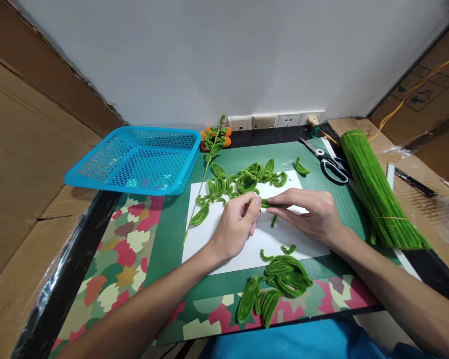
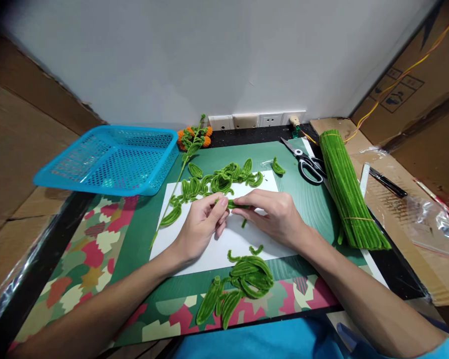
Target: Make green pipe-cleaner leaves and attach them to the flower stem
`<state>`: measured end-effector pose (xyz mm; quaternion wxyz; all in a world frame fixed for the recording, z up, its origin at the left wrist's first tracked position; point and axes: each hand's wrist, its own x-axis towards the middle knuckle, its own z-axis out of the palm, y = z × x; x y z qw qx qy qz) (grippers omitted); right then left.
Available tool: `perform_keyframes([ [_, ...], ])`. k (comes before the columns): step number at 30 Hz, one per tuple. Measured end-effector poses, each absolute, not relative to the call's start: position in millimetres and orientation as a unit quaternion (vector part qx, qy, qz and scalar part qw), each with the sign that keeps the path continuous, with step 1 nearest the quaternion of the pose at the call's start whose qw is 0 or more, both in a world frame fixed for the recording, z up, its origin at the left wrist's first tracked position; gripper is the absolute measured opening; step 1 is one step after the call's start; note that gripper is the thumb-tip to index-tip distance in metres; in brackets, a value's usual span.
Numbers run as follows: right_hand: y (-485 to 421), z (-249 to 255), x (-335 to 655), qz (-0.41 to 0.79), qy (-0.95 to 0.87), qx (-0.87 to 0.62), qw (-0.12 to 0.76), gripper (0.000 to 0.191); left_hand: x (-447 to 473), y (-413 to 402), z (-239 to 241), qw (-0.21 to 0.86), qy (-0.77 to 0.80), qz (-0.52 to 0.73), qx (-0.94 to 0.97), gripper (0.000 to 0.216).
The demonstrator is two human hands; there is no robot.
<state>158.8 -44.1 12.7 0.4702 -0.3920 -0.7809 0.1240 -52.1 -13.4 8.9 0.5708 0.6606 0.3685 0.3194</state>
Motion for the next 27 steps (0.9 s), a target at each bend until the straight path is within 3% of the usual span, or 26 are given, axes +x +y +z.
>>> perform_keyframes([
  [8, -43.1, 6.9, 160.4, 0.049, -0.8, -0.369, 0.47, 0.016, -51.9, -12.3, 11.0, 0.584, 0.347, 0.306, 0.667, 0.051],
  [13, -43.6, 6.8, 160.1, 0.042, -0.805, -0.368, 0.463, 0.007, -51.8, -12.8, 11.1, 0.596, 0.343, 0.303, 0.66, 0.051],
  [27, -43.2, 7.4, 158.3, -0.003, -0.81, -0.35, 0.47, 0.009, -49.8, -14.4, 7.7, 0.626, 0.353, 0.313, 0.621, 0.043],
])
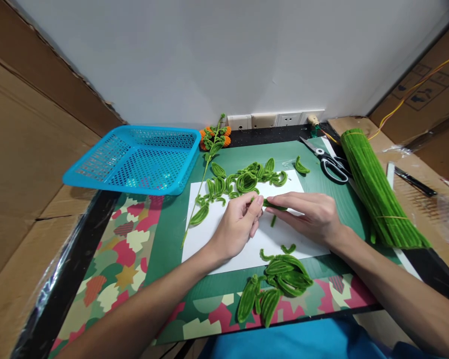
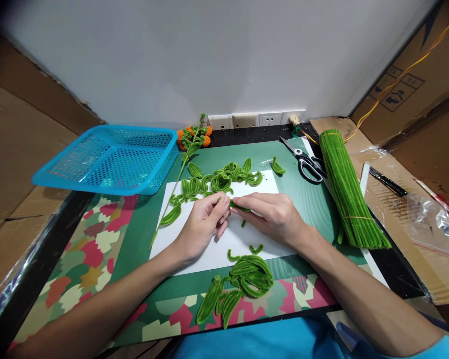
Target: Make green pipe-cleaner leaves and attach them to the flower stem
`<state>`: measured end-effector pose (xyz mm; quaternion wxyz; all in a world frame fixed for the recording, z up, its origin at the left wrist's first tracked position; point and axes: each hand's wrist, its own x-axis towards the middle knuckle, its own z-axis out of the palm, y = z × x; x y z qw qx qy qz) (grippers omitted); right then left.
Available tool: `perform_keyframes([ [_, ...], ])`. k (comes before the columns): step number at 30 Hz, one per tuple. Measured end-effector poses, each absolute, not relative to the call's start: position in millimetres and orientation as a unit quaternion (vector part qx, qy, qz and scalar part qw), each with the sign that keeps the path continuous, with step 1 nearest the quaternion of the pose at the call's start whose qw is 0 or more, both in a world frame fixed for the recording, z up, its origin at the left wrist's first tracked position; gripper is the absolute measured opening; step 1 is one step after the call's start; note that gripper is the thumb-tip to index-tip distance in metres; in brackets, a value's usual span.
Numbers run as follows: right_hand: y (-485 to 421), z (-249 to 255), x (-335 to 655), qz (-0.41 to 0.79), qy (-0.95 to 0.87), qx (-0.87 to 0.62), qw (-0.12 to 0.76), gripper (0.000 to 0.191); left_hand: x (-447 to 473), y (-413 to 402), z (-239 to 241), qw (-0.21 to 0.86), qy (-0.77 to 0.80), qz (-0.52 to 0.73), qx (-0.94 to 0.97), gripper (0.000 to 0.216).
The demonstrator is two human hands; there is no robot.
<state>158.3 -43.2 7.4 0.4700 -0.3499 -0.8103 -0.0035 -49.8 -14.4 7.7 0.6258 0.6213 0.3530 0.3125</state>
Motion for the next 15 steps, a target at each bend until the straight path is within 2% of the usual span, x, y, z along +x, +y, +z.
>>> perform_keyframes([
  [15, -45.0, 7.3, 158.1, -0.031, -0.808, -0.367, 0.461, 0.009, -46.7, -14.7, 13.3, 0.643, 0.365, 0.36, 0.569, 0.038],
])
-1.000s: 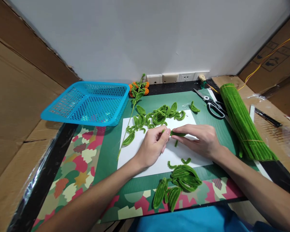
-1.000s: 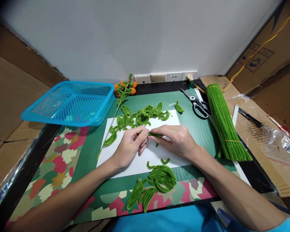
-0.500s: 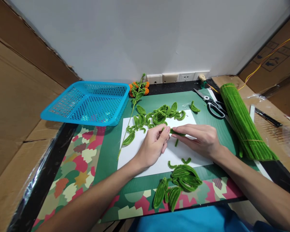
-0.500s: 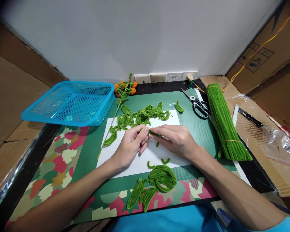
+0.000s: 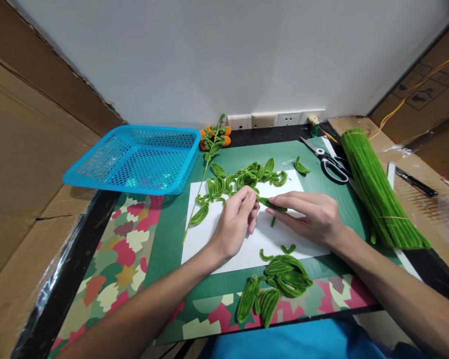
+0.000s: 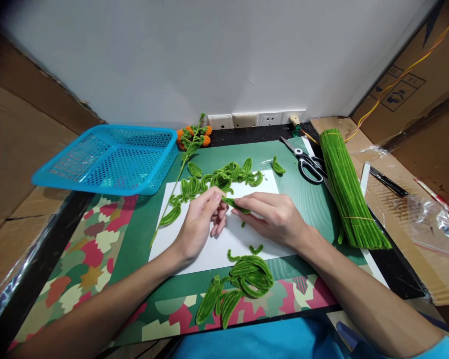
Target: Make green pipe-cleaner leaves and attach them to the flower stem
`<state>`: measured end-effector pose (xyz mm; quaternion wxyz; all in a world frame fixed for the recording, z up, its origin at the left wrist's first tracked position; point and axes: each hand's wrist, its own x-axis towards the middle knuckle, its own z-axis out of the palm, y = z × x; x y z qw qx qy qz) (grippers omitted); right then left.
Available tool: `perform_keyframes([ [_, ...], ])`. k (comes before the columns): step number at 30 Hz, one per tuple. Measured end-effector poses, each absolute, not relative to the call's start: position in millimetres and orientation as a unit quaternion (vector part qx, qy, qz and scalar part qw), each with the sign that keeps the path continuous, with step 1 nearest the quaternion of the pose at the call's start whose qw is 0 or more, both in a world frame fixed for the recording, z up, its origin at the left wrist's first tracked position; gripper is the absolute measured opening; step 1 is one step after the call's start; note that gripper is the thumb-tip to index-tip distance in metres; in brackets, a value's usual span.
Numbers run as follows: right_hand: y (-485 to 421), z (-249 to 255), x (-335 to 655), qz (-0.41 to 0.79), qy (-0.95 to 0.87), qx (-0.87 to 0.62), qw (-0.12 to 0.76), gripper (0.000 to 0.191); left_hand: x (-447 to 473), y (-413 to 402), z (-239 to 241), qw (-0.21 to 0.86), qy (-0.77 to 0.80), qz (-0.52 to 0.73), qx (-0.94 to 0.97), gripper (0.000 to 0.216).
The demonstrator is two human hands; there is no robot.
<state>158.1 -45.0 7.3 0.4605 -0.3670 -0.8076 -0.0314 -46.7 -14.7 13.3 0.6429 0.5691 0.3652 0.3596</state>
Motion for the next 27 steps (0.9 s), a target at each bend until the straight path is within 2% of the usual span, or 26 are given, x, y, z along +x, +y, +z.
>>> perform_keyframes([
  [5, -45.6, 7.4, 157.2, -0.03, -0.798, -0.385, 0.463, 0.006, -46.7, -13.7, 12.1, 0.659, 0.349, 0.379, 0.549, 0.027],
  [14, -47.7, 6.3, 155.0, 0.011, -0.811, -0.361, 0.46, 0.009, -45.9, -6.1, 13.6, 0.642, 0.364, 0.375, 0.561, 0.031],
  [18, -50.3, 12.7, 154.0, 0.037, -0.825, -0.335, 0.453, 0.024, -46.4, -5.9, 12.9, 0.63, 0.377, 0.378, 0.564, 0.032],
  [22, -52.0, 19.3, 153.0, 0.058, -0.8, -0.376, 0.464, 0.01, -46.8, -8.8, 11.0, 0.657, 0.352, 0.355, 0.565, 0.031],
  [27, -48.8, 19.9, 155.2, 0.119, -0.753, -0.45, 0.466, 0.012, -45.6, -12.5, 14.4, 0.648, 0.349, 0.345, 0.583, 0.024],
])
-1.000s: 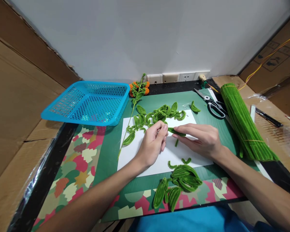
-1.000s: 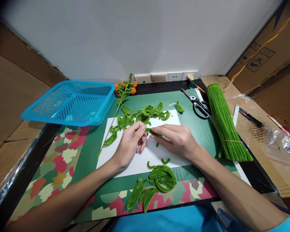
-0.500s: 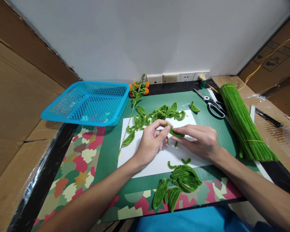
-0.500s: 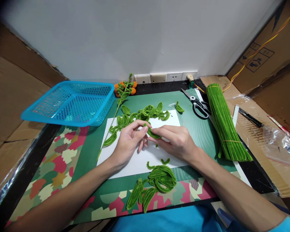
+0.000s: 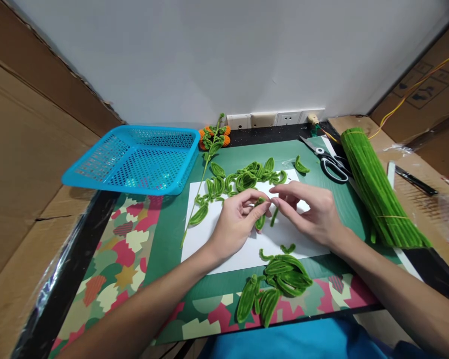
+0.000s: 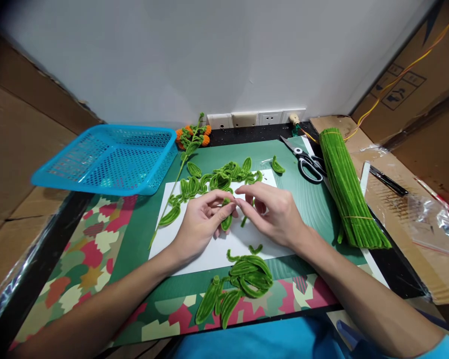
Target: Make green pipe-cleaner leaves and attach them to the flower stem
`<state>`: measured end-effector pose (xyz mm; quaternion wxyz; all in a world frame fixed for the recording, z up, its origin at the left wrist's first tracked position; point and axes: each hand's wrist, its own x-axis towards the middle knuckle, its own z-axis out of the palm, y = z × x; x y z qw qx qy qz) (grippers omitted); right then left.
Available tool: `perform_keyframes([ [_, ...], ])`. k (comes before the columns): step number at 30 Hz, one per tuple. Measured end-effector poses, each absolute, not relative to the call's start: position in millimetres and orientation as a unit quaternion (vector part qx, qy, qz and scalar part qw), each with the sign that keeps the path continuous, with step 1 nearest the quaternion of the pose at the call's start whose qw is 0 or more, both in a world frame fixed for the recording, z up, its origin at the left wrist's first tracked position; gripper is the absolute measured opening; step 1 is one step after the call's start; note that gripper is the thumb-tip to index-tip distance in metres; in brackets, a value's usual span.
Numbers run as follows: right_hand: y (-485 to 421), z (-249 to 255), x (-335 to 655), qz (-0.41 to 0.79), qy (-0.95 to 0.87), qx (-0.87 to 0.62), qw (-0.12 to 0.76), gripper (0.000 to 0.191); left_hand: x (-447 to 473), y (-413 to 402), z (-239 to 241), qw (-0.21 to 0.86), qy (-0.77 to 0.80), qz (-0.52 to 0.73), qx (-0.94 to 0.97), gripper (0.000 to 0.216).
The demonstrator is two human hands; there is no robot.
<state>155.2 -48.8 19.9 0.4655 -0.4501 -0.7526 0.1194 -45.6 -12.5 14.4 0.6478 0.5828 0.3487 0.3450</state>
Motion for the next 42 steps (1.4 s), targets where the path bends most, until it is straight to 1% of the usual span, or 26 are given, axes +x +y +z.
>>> perform_keyframes([
  [4, -47.3, 17.8, 156.9, 0.174, -0.758, -0.428, 0.46, 0.012, -45.9, -14.4, 14.8, 0.65, 0.365, 0.336, 0.576, 0.026],
  [9, -48.5, 16.2, 152.9, 0.171, -0.78, -0.394, 0.454, 0.009, -46.6, -15.9, 12.4, 0.654, 0.365, 0.325, 0.578, 0.027],
  [16, -47.4, 20.9, 154.6, 0.178, -0.733, -0.449, 0.479, 0.007, -46.3, -14.0, 12.1, 0.648, 0.369, 0.334, 0.576, 0.029],
  [20, -46.4, 21.0, 156.8, 0.194, -0.729, -0.45, 0.478, 0.009, -45.8, -12.3, 12.3, 0.643, 0.367, 0.35, 0.574, 0.027],
  [24, -44.7, 17.9, 156.8, 0.154, -0.753, -0.443, 0.462, 0.011, -45.5, -11.8, 13.3, 0.631, 0.371, 0.357, 0.58, 0.023],
  [28, -43.0, 13.7, 157.5, 0.107, -0.782, -0.417, 0.451, 0.014, -46.2, -10.7, 15.0, 0.634, 0.376, 0.351, 0.577, 0.026],
  [35, -43.3, 7.6, 162.7, -0.022, -0.815, -0.393, 0.424, 0.016, -48.4, -6.8, 18.7, 0.663, 0.367, 0.316, 0.572, 0.03],
  [38, -42.3, 10.4, 164.0, -0.01, -0.808, -0.4, 0.433, 0.014, -48.9, -7.3, 18.9, 0.654, 0.352, 0.305, 0.596, 0.03],
  [42, -40.5, 15.8, 164.9, 0.062, -0.789, -0.423, 0.441, 0.009, -48.2, -10.6, 17.8, 0.623, 0.353, 0.289, 0.636, 0.025],
])
